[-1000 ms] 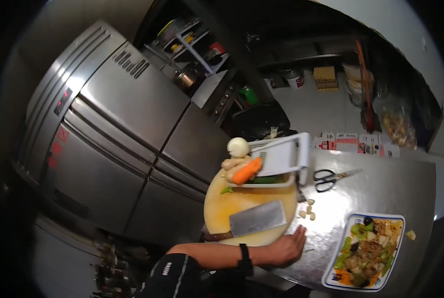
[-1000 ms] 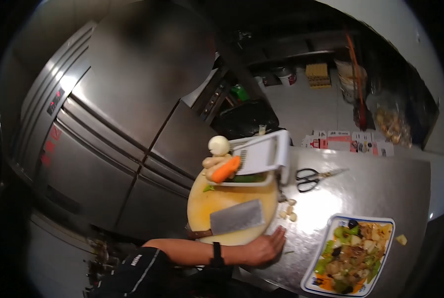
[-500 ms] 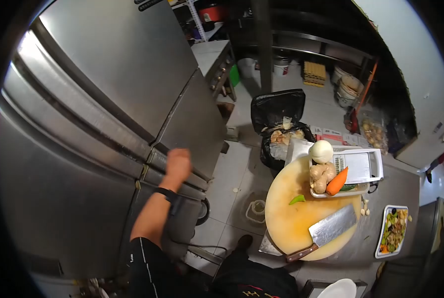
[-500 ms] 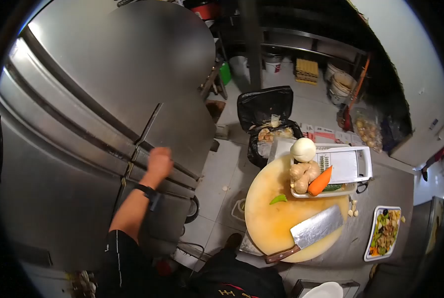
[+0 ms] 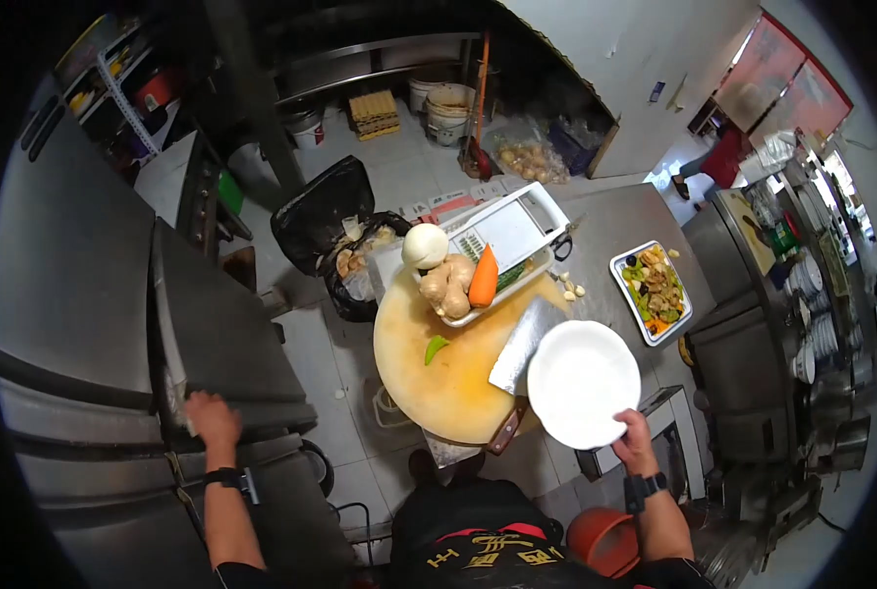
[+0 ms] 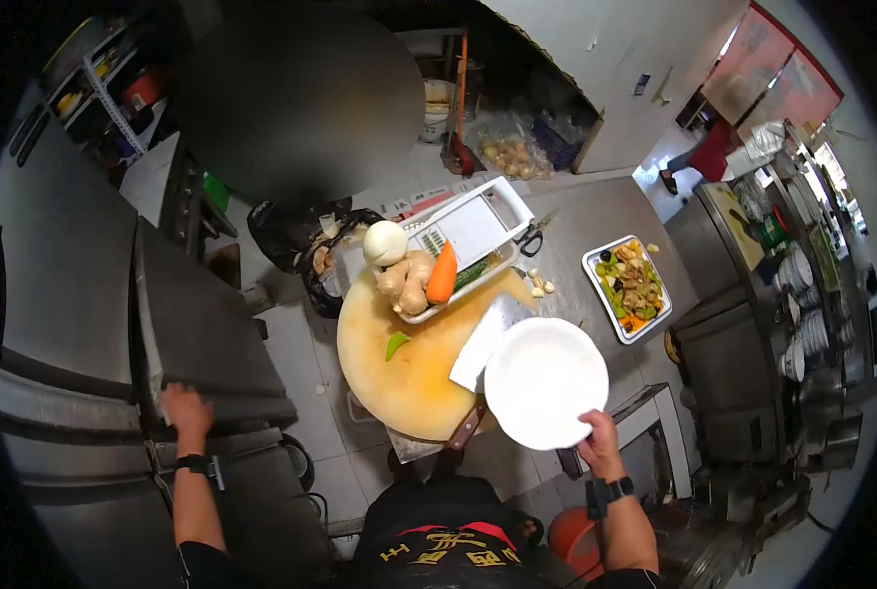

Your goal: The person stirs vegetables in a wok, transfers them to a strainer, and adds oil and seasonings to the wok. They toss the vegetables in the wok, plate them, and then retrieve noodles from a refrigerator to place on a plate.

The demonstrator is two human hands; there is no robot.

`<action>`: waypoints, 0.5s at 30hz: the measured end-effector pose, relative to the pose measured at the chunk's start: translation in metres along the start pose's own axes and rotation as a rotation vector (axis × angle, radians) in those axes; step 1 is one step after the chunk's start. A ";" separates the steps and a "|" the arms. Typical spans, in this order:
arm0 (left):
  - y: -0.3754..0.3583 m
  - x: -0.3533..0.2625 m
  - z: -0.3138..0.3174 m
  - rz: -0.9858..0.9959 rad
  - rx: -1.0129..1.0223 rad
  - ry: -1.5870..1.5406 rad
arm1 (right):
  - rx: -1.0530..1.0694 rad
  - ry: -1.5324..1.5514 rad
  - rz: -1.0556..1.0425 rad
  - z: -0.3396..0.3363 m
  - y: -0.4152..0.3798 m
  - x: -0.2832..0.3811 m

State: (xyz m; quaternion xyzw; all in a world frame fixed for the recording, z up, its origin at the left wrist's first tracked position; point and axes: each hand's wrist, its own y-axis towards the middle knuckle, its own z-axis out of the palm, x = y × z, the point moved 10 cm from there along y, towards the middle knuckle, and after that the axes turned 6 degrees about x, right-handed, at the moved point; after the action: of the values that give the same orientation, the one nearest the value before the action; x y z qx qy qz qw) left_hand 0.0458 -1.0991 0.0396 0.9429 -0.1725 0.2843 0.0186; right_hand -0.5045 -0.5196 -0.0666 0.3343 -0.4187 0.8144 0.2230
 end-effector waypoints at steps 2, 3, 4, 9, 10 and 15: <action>0.012 -0.040 -0.017 0.075 0.048 -0.183 | 0.058 -0.020 0.040 0.026 0.021 -0.006; 0.019 -0.059 -0.030 0.110 0.008 -0.282 | 0.085 -0.029 0.044 0.037 0.033 -0.009; 0.025 -0.072 -0.056 0.080 0.018 -0.317 | 0.116 -0.044 0.038 0.056 0.041 -0.013; 0.044 -0.121 -0.094 0.229 -0.260 -0.531 | 0.166 -0.197 0.006 0.081 0.065 -0.020; 0.041 -0.119 -0.115 0.238 -0.287 -0.670 | 0.170 -0.240 0.011 0.082 0.065 -0.017; 0.022 -0.084 -0.147 0.352 -0.629 -0.912 | 0.127 -0.226 0.152 0.089 0.041 -0.018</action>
State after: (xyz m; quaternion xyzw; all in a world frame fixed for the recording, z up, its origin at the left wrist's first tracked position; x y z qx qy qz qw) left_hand -0.1055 -1.0734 0.1159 0.8763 -0.3934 -0.2169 0.1741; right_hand -0.4872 -0.6177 -0.0640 0.4048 -0.4129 0.8109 0.0904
